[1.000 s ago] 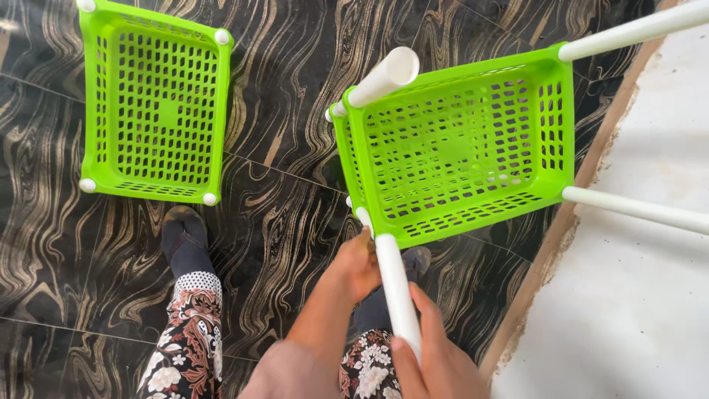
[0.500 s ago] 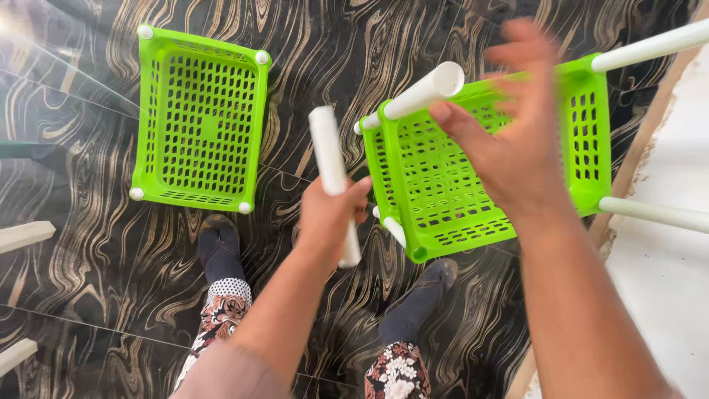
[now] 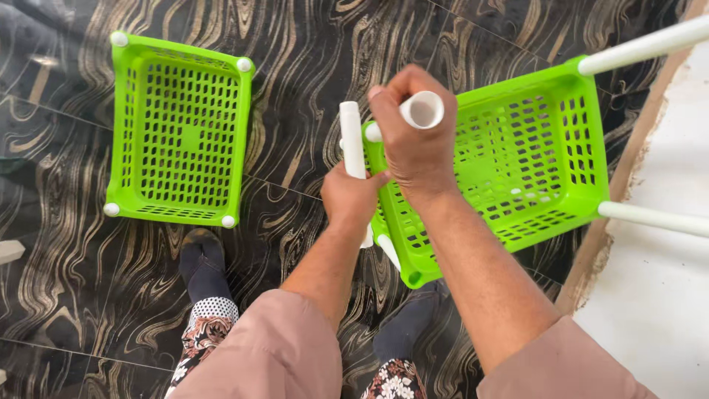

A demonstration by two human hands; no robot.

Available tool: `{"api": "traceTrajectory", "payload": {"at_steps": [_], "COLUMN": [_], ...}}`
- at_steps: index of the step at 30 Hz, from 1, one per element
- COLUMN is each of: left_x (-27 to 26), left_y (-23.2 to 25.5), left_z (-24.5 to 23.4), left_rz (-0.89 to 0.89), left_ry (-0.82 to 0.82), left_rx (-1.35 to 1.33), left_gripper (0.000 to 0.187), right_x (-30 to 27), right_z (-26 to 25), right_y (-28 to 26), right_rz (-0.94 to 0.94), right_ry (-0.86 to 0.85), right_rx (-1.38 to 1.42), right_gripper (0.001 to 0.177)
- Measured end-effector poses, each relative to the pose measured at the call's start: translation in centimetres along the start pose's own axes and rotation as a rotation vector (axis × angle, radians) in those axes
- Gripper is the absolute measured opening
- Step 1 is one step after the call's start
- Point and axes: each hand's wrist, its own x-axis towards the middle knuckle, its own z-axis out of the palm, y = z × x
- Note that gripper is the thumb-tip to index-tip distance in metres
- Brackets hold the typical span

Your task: The person assembles green plastic baskets by inserting white plastic legs into corner holes. They handle two baskets, repeatedly inserting and removing legs, then transfer legs between baskets before completing the assembly.

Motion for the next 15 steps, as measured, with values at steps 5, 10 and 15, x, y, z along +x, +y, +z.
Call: {"api": "traceTrajectory", "payload": {"at_steps": [5, 10, 15], "left_x": [-0.4, -1.1, -0.4], "left_y": [1.5, 1.2, 0.1], "left_z": [0.1, 2.8, 2.3], "left_rz": [-0.117, -0.262, -0.243], "left_ry": [0.001, 0.023, 0.011], "left_rx": [-0.092, -0.363, -0.374], "left_gripper": [0.033, 0.035, 0.031], "right_x": [2.3, 4.3, 1.3], "right_z": [-2.9, -4.1, -1.9], "right_y": [0.1, -1.9, -7.2], "right_rz": [-0.053, 0.046, 0.087], "right_ry": [-0.573, -0.955, -0.484], "right_rx": [-0.037, -0.066, 0.015], "right_gripper": [0.023, 0.025, 0.027]}}
